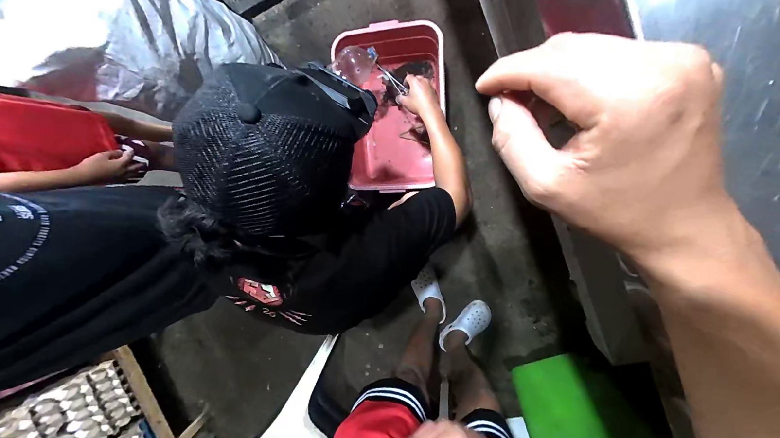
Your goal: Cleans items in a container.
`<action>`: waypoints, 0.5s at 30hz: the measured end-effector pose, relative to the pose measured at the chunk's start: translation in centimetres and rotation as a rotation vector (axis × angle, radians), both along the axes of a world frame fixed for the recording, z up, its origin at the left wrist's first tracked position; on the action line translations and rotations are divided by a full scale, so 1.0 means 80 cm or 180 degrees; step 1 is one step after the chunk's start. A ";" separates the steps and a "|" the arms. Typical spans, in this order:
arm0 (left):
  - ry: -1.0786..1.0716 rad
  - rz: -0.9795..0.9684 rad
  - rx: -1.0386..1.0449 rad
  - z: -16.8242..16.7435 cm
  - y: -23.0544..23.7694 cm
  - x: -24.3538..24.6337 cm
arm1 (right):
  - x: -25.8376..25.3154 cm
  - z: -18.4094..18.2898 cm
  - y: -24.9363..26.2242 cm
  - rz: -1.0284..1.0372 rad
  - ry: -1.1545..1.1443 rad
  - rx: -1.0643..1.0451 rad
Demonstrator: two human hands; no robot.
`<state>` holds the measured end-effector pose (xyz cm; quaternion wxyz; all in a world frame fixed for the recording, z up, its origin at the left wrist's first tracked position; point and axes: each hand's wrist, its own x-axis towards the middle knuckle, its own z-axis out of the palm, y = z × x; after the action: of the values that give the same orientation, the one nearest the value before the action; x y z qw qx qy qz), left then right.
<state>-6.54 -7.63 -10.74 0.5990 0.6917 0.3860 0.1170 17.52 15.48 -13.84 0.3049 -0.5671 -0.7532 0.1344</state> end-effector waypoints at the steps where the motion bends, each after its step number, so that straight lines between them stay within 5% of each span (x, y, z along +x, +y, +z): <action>1: 0.0452 -0.0236 -0.0089 -0.031 -0.018 -0.014 | 0.000 0.000 0.000 0.0000 -0.0008 0.0006; 4: 0.1798 -0.0720 -0.0560 -0.104 -0.060 -0.063 | -0.001 0.000 0.000 -0.0029 0.0010 0.0034; 9: 0.3068 -0.1088 -0.1439 -0.191 -0.124 -0.116 | -0.002 -0.002 -0.001 -0.0010 0.0032 0.0006; 15: 0.3038 -0.1457 -0.1823 -0.227 -0.178 -0.136 | -0.001 -0.003 0.000 0.0033 0.0011 0.0022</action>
<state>-17.44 -21.85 -28.93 0.5320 0.5445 0.4697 -0.4470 17.43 15.46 -14.05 0.3075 -0.5619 -0.7561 0.1343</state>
